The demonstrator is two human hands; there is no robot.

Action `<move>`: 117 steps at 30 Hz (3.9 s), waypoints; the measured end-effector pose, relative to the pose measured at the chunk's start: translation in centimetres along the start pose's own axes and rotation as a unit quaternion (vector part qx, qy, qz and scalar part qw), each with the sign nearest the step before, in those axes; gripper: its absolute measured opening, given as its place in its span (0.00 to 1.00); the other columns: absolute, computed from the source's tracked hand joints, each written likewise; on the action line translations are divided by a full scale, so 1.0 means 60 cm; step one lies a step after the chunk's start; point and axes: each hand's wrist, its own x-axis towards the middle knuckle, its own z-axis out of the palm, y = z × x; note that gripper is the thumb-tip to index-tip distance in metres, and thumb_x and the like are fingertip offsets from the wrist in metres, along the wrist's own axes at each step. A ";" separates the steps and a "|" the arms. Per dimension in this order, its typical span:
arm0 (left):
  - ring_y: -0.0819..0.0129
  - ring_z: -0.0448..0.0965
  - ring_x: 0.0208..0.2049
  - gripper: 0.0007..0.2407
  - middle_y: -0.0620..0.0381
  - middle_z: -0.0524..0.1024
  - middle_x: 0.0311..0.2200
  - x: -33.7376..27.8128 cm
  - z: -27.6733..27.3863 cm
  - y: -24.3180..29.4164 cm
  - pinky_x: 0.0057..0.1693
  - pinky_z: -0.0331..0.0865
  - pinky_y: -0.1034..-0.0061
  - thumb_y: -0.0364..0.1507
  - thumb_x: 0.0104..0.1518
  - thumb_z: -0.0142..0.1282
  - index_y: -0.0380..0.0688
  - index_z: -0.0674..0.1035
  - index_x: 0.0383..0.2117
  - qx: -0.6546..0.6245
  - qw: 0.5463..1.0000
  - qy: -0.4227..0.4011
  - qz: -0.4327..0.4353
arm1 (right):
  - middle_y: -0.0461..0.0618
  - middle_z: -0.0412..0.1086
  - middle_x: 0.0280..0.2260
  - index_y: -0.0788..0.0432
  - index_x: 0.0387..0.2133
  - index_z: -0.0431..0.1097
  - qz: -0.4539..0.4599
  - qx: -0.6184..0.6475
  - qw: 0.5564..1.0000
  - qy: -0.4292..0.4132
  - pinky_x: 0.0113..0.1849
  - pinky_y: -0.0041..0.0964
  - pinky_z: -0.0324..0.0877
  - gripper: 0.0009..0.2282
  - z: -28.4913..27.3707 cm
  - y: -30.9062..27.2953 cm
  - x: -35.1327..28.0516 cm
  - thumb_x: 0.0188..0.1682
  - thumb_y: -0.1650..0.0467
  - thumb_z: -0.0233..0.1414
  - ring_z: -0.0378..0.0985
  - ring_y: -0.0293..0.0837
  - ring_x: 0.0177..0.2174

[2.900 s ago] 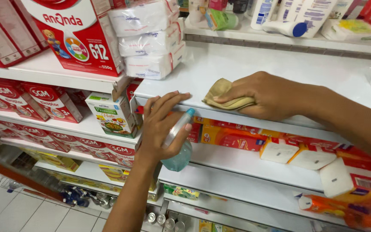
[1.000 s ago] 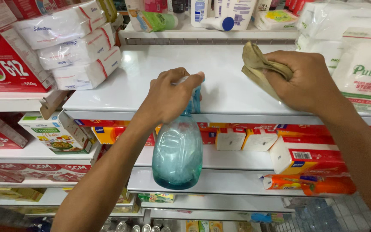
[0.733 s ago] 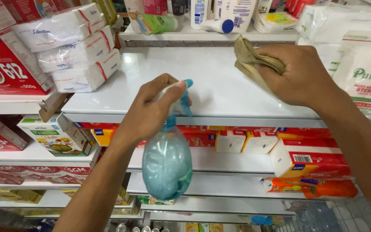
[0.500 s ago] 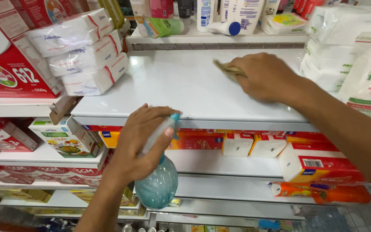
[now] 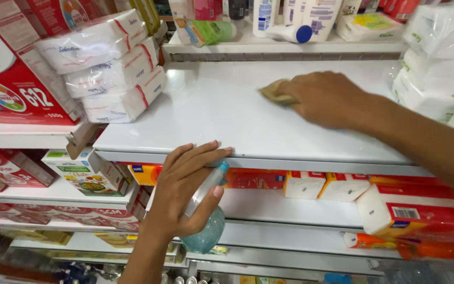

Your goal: The person cleans a store shelf by spraying liquid from a bottle onto a cloth and wiping the white surface, then uses a handheld scanner to scan packs of facial tissues before placing them back on the shelf.

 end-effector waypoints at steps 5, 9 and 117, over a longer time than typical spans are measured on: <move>0.55 0.73 0.64 0.09 0.53 0.78 0.57 -0.019 0.015 -0.009 0.69 0.55 0.55 0.30 0.51 0.56 0.39 0.82 0.34 0.034 0.999 0.024 0.014 | 0.60 0.75 0.44 0.56 0.50 0.71 -0.089 0.048 0.991 0.084 0.40 0.57 0.71 0.16 0.024 -0.016 0.050 0.46 0.72 0.50 0.78 0.63 0.38; 0.50 0.72 0.64 0.11 0.52 0.77 0.56 -0.058 0.015 -0.032 0.72 0.52 0.52 0.32 0.55 0.56 0.38 0.83 0.37 0.052 0.994 0.093 0.005 | 0.55 0.77 0.38 0.52 0.46 0.74 -0.243 0.128 0.961 0.012 0.40 0.52 0.73 0.17 0.015 -0.118 0.060 0.42 0.71 0.55 0.79 0.58 0.37; 0.57 0.71 0.65 0.09 0.51 0.75 0.59 0.003 0.014 -0.055 0.67 0.59 0.63 0.31 0.56 0.58 0.40 0.82 0.36 -0.056 0.987 0.016 0.150 | 0.56 0.74 0.50 0.47 0.57 0.70 0.260 0.010 0.966 -0.007 0.49 0.48 0.71 0.27 -0.012 -0.069 -0.048 0.41 0.80 0.50 0.79 0.55 0.43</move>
